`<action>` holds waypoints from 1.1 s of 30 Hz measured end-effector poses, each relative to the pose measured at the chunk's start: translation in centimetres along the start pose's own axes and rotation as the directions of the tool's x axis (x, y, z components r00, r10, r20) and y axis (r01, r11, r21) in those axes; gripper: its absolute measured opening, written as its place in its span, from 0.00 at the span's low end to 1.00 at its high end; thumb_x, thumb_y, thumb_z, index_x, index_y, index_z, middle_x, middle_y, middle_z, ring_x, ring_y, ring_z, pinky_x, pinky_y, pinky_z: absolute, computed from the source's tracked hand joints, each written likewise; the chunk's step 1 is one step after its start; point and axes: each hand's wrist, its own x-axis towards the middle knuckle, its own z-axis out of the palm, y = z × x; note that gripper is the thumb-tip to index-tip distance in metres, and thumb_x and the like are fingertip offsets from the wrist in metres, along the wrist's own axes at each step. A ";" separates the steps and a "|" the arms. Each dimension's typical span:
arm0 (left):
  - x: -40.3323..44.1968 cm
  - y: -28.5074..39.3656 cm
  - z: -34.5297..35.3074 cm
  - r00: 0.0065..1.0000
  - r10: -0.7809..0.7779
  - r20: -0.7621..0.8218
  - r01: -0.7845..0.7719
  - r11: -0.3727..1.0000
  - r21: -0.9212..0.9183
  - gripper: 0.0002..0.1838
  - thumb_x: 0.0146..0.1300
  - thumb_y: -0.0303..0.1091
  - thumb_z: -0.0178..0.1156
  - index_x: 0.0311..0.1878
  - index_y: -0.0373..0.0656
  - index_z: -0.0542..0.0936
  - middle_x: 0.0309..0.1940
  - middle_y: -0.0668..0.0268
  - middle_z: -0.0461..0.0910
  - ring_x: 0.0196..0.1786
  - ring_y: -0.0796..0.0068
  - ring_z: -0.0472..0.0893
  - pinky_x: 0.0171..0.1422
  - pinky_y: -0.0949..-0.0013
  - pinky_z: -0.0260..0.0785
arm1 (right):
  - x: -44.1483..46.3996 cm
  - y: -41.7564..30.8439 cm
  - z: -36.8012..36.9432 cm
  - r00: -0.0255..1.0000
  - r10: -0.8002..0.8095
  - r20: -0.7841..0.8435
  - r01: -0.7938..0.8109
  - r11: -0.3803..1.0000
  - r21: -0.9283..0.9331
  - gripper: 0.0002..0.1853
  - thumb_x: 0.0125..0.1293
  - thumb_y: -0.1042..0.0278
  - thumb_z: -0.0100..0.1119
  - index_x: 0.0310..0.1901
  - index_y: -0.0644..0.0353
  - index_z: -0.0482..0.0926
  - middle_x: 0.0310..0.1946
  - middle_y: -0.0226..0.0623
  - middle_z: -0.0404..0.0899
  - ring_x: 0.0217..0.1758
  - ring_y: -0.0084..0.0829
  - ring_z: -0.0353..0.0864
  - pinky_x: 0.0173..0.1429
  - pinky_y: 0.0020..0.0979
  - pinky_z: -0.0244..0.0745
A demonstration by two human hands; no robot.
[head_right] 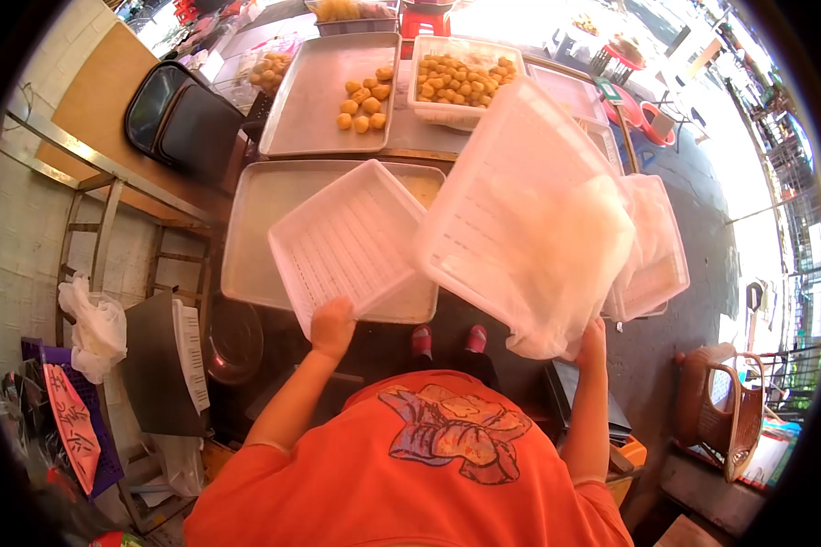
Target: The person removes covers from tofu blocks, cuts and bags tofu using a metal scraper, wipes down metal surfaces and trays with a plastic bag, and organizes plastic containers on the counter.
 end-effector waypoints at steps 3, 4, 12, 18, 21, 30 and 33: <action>-2.4 0.2 2.5 0.994 -0.005 0.109 0.009 0.999 -0.039 0.10 0.46 0.35 0.63 0.30 0.46 0.72 0.27 0.62 0.75 0.35 0.60 0.76 0.45 0.57 0.61 | 2.6 1.8 -0.2 1.000 -0.007 0.009 0.008 0.996 -0.090 0.16 0.59 0.72 0.51 0.49 0.68 0.73 0.42 0.40 0.79 0.42 0.32 0.80 0.44 0.31 0.76; -3.2 0.0 2.8 0.991 -0.011 0.132 0.021 0.997 -0.075 0.10 0.48 0.37 0.62 0.31 0.45 0.74 0.26 0.63 0.75 0.36 0.61 0.76 0.48 0.57 0.59 | 3.1 2.1 0.7 1.000 0.001 0.000 -0.001 0.992 -0.125 0.16 0.59 0.72 0.50 0.48 0.68 0.73 0.41 0.39 0.79 0.43 0.32 0.80 0.45 0.31 0.76; -6.4 -5.5 2.8 0.752 -0.536 -0.384 0.379 0.828 -0.413 0.11 0.59 0.38 0.56 0.36 0.38 0.77 0.34 0.56 0.77 0.41 0.59 0.75 0.49 0.59 0.64 | 9.0 5.2 10.1 0.985 0.060 0.159 0.026 0.870 -0.493 0.12 0.50 0.72 0.50 0.36 0.62 0.80 0.28 0.31 0.77 0.30 0.25 0.75 0.35 0.27 0.69; -5.0 -6.9 -2.4 0.385 -0.700 0.602 0.483 -0.402 -0.778 0.45 0.58 0.70 0.38 0.64 0.38 0.61 0.62 0.57 0.64 0.63 0.61 0.63 0.64 0.60 0.55 | 13.3 8.6 20.3 0.962 0.072 0.263 0.222 0.353 -0.909 0.18 0.45 0.62 0.53 0.36 0.64 0.81 0.33 0.53 0.80 0.41 0.45 0.80 0.45 0.39 0.73; -5.5 -8.7 -1.4 0.687 -0.434 0.584 0.364 -0.490 -0.792 0.40 0.60 0.65 0.43 0.64 0.39 0.61 0.62 0.58 0.65 0.63 0.56 0.64 0.65 0.53 0.56 | 15.1 10.2 22.2 0.896 0.283 0.341 0.272 0.255 -0.928 0.23 0.47 0.55 0.55 0.40 0.65 0.80 0.39 0.56 0.78 0.44 0.49 0.78 0.51 0.39 0.72; -4.4 -7.9 -1.8 0.648 -0.435 0.625 0.469 -0.418 -0.778 0.29 0.59 0.42 0.48 0.61 0.37 0.63 0.57 0.53 0.69 0.58 0.53 0.70 0.60 0.50 0.64 | 14.5 13.7 19.6 0.796 0.495 0.348 -0.178 0.742 -0.647 0.30 0.47 0.62 0.58 0.55 0.65 0.69 0.49 0.46 0.71 0.53 0.37 0.72 0.54 0.36 0.69; -5.6 -9.1 -0.3 0.725 -0.455 0.517 0.397 -0.337 -0.854 0.30 0.55 0.38 0.50 0.61 0.36 0.62 0.56 0.52 0.69 0.58 0.53 0.70 0.61 0.49 0.63 | 11.3 10.4 19.7 0.836 0.429 0.343 -0.184 0.808 -0.560 0.30 0.47 0.66 0.57 0.55 0.64 0.66 0.46 0.44 0.72 0.50 0.35 0.72 0.55 0.33 0.67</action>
